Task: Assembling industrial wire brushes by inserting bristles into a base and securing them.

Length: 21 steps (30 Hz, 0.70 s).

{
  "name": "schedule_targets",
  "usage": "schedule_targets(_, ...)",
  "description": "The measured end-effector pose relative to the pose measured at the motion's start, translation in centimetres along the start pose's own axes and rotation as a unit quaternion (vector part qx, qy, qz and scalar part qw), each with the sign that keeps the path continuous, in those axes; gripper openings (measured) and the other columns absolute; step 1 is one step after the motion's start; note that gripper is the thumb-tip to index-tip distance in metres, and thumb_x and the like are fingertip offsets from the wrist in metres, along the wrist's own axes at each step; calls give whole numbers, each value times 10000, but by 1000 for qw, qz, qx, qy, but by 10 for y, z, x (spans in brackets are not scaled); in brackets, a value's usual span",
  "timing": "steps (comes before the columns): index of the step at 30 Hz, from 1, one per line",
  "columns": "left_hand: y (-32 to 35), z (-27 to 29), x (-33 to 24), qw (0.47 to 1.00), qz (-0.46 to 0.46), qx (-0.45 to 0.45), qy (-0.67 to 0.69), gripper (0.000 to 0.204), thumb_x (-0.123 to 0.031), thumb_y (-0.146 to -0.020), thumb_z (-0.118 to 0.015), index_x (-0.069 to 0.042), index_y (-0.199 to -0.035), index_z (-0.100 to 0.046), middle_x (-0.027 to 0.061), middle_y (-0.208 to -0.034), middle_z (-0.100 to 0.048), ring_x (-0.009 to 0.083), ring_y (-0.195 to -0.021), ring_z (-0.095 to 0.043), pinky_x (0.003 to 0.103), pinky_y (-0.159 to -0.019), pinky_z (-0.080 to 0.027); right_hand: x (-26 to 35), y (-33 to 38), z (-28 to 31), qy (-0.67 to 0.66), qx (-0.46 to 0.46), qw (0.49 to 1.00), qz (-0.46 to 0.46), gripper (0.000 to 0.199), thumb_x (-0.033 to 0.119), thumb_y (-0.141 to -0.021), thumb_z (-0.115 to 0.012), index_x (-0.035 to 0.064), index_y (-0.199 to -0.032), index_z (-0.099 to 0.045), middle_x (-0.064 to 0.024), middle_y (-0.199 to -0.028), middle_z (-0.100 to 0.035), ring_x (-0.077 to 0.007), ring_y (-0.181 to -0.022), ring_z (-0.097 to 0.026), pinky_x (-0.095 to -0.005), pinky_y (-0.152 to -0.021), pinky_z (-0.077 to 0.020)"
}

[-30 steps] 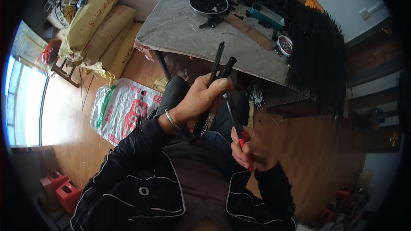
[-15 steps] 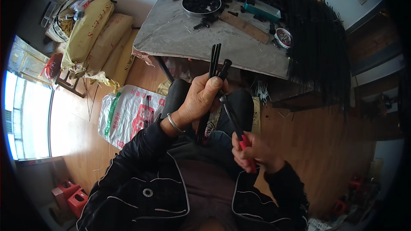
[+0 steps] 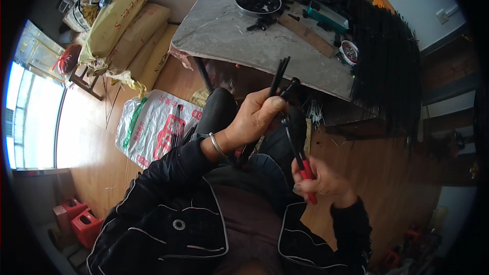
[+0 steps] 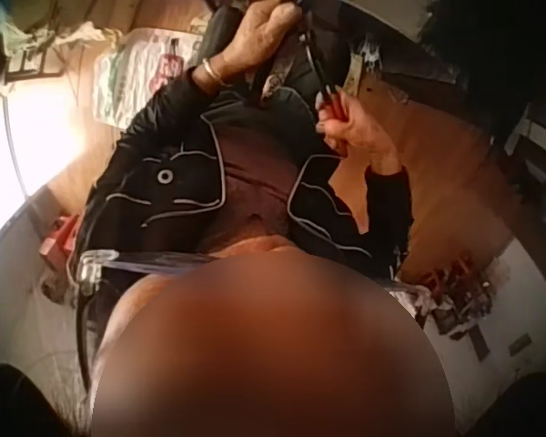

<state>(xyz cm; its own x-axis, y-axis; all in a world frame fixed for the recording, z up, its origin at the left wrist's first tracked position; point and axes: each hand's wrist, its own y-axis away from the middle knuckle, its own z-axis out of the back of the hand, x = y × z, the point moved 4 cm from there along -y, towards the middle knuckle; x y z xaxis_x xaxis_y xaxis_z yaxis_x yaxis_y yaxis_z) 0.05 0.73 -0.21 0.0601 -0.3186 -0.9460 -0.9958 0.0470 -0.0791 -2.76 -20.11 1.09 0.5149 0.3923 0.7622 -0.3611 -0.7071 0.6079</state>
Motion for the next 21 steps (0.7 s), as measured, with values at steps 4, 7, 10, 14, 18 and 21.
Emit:
schedule_targets(4,0,0,0,1000,-14,-7,10,398,-439,-970,-531,-48,-914,-571,-45,-606,-461,32,-501,-425,200,-444,-329,29,-1,11,285,-229,876,314,238,69,-909,-547,-11,-1132,-523,-95,-830,-614,-153,-602,-608,-273,-578,-518)
schedule_targets(7,-3,6,4,999,7,16,35,388,-430,-971,-533,-47,-921,-574,-47,-618,-469,31,-503,-428,197,-451,-336,6,2,3,-82,-74,990,84,245,199,-955,-572,-17,-1066,-543,-110,-782,-611,-159,-572,-605,-272,-540,-509)
schedule_targets(10,-1,2,0,999,-1,-4,33,387,-427,-973,-529,-46,-927,-581,-44,-621,-476,33,-496,-428,199,-448,-341,-27,-17,-15,-266,102,953,106,370,349,-888,-663,20,-995,-530,-86,-615,-563,-153,-470,-560,-261,-421,-453)
schedule_targets(14,-1,7,1,1000,10,-8,19,387,-428,-973,-527,-47,-934,-588,-41,-623,-481,34,-510,-445,204,-451,-351,-14,-13,-1,-173,135,974,61,308,182,-831,-683,28,-1053,-536,-71,-634,-562,-124,-496,-549,-241,-466,-464)
schedule_targets(18,-2,14,-1,1000,19,-8,23,381,-421,-973,-529,-47,-927,-585,-40,-619,-480,33,-515,-446,202,-453,-348,32,-4,12,390,-258,837,284,402,119,-877,-602,-33,-1237,-506,-38,-755,-612,-88,-613,-569,-208,-581,-471)
schedule_targets(21,0,19,0,998,33,-13,52,390,-428,-969,-535,-43,-939,-587,-45,-634,-481,27,-521,-442,200,-454,-342,22,-2,4,201,-174,952,149,395,252,-921,-625,-53,-1160,-553,-99,-765,-638,-130,-614,-611,-239,-579,-484)
